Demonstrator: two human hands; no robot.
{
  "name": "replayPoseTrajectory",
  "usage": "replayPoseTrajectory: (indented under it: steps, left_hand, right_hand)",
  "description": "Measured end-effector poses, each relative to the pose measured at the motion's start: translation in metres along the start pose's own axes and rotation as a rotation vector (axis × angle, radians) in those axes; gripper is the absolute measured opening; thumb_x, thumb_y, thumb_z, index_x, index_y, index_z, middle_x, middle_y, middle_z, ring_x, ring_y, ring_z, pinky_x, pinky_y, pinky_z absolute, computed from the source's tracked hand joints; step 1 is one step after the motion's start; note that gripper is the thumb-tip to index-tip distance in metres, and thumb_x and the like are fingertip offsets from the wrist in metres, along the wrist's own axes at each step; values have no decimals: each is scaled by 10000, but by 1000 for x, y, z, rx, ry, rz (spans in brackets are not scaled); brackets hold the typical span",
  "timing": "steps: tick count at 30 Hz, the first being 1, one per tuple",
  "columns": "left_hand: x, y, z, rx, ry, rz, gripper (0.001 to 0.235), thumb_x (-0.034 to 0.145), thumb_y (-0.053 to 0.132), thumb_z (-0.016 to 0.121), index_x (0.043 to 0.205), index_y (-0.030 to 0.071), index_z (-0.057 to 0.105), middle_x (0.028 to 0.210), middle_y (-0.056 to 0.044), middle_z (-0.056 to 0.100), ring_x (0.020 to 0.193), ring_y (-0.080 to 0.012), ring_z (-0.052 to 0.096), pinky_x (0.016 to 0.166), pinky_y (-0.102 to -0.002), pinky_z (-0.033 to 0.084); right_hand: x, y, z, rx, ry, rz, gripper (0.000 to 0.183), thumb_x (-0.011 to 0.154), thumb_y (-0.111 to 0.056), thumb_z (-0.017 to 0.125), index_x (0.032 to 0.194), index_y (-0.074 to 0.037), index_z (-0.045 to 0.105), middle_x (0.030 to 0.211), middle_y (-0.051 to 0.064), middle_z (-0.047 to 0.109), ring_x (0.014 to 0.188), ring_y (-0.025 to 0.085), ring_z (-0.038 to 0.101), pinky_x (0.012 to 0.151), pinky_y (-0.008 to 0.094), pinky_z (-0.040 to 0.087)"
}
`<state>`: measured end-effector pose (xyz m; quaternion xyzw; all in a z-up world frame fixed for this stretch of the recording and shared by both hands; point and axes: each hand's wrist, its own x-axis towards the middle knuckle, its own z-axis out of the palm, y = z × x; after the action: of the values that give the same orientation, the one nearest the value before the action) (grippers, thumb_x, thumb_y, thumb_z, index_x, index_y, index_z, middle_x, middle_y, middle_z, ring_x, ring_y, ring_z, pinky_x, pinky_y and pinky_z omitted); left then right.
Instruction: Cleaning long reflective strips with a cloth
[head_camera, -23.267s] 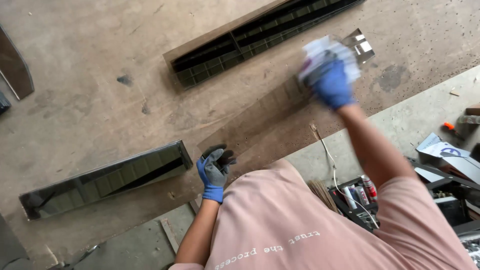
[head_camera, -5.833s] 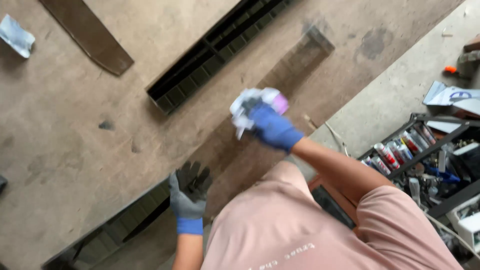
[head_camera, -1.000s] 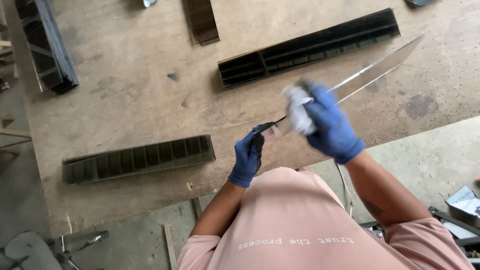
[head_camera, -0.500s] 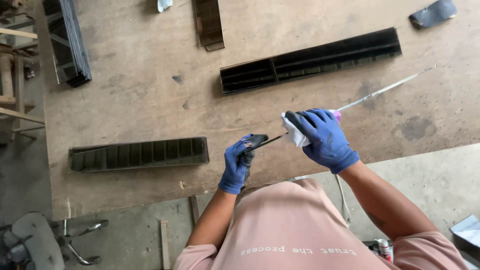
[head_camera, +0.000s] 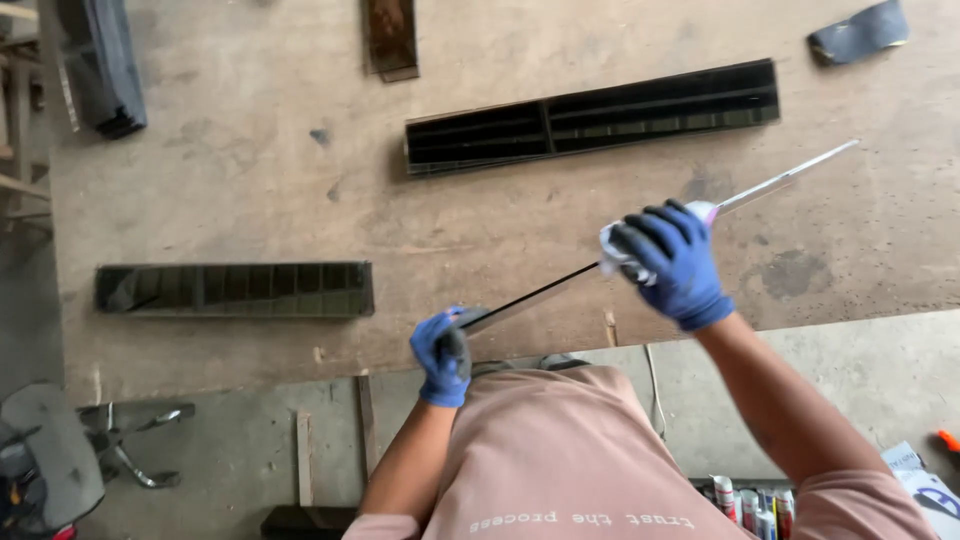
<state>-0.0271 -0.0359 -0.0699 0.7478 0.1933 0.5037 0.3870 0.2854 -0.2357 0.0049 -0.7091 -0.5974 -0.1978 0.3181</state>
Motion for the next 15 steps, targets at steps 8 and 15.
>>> replayPoseTrajectory:
  steps: [8, 15]
  left_hand:
    - [-17, -9, -15, 291, 175, -3, 277, 985, 181, 696, 768, 10, 722, 709, -160, 701, 631, -309, 703, 648, -365, 553]
    - [10, 17, -38, 281, 130, -222, 718, 1040, 695, 470, 807, 37, 641, 752, -163, 698, 713, -257, 677, 697, -405, 541]
  right_hand:
    - [-69, 138, -25, -57, 97, 47, 629, 1104, -579, 388, 1192, -99, 785, 1127, 107, 707, 1100, 323, 649, 1134, 515, 458]
    - [-124, 219, -40, -106, 28, 227, 485, 1161, -336, 387, 1214, -15, 746, 1100, 180, 672, 1088, 364, 600, 1118, 547, 425]
